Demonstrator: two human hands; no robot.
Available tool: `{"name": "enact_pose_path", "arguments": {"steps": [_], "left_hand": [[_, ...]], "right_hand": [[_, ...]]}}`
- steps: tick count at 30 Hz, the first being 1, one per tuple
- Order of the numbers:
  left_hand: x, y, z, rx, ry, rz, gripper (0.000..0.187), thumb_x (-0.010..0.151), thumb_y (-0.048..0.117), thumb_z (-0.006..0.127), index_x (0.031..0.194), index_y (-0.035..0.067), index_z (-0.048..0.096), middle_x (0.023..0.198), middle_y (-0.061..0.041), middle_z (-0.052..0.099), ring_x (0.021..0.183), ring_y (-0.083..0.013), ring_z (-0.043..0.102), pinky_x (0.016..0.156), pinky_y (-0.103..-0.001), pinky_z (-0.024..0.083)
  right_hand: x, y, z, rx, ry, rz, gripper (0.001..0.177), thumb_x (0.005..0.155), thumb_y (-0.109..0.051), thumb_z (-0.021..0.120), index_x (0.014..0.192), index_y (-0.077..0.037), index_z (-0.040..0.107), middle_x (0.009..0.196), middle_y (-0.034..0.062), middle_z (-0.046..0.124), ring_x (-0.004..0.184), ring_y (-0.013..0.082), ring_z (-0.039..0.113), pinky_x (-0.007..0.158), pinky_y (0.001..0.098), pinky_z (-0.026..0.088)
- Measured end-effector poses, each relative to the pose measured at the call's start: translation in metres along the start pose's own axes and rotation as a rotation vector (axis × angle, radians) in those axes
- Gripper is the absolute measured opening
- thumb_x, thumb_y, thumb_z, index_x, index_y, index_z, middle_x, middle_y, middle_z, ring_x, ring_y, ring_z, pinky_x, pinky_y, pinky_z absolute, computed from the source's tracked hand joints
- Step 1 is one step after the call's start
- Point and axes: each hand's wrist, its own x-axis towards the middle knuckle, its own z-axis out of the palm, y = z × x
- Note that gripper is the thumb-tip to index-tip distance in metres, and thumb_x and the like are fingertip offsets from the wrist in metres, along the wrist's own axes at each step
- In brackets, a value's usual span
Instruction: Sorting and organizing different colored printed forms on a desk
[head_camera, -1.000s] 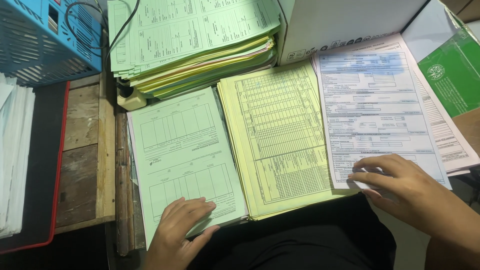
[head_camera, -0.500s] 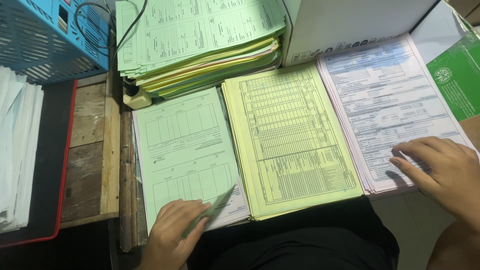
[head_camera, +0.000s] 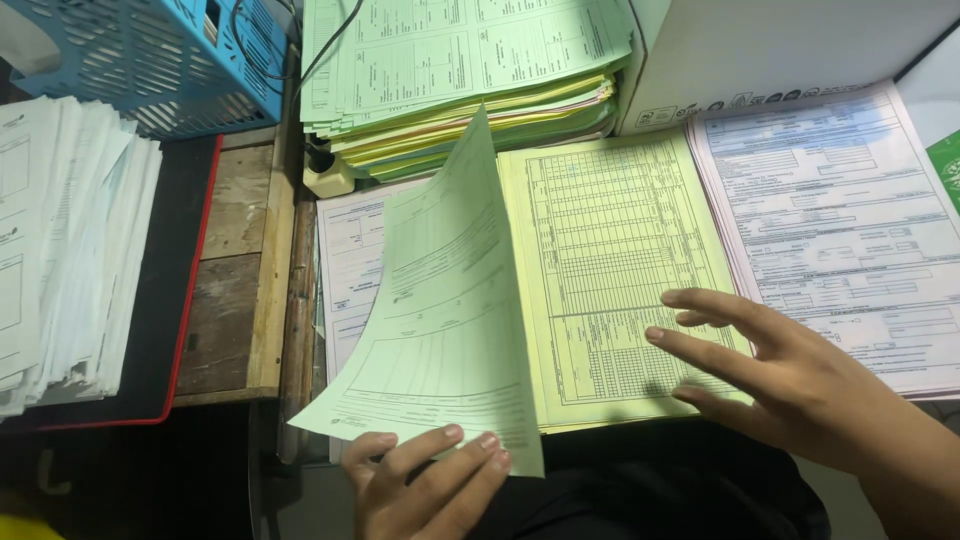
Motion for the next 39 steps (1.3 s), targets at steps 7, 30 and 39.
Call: {"name": "enact_pose_path", "arguments": {"steps": [7,30,39], "left_hand": [[0.003,0.011,0.001,-0.098,-0.038,0.054,0.023,0.103,0.025,0.057,0.092,0.032,0.077,0.097,0.019,0.077,0.096,-0.0043,0.069,0.101,-0.035,0.031],[-0.038,-0.075,0.007,-0.128,0.103,-0.285,0.035,0.094,0.038,0.062,0.104,0.006,0.071,0.102,-0.007,0.072,0.095,-0.0256,0.07,0.091,-0.038,0.051],[-0.043,-0.084,0.037,-0.176,-0.341,-0.42,0.042,0.09,0.049,0.068,0.115,0.015,0.073,0.118,-0.001,0.07,0.119,-0.0238,0.061,0.101,-0.045,0.037]], "right_hand": [[0.031,-0.003,0.004,0.012,-0.04,-0.187,0.05,0.097,-0.011,0.058,0.145,-0.024,0.055,0.156,0.0222,0.043,0.129,0.0363,0.063,0.09,0.0406,0.06],[0.131,0.044,-0.009,-0.005,0.401,-0.304,0.005,0.094,0.002,0.081,0.096,0.004,0.076,0.107,0.0212,0.078,0.097,0.0334,0.079,0.077,0.0346,0.066],[0.17,0.112,0.001,-0.238,0.584,-0.186,0.013,0.114,0.021,0.083,0.109,0.009,0.079,0.113,0.0212,0.082,0.1,0.0331,0.079,0.089,0.0382,0.058]]}}
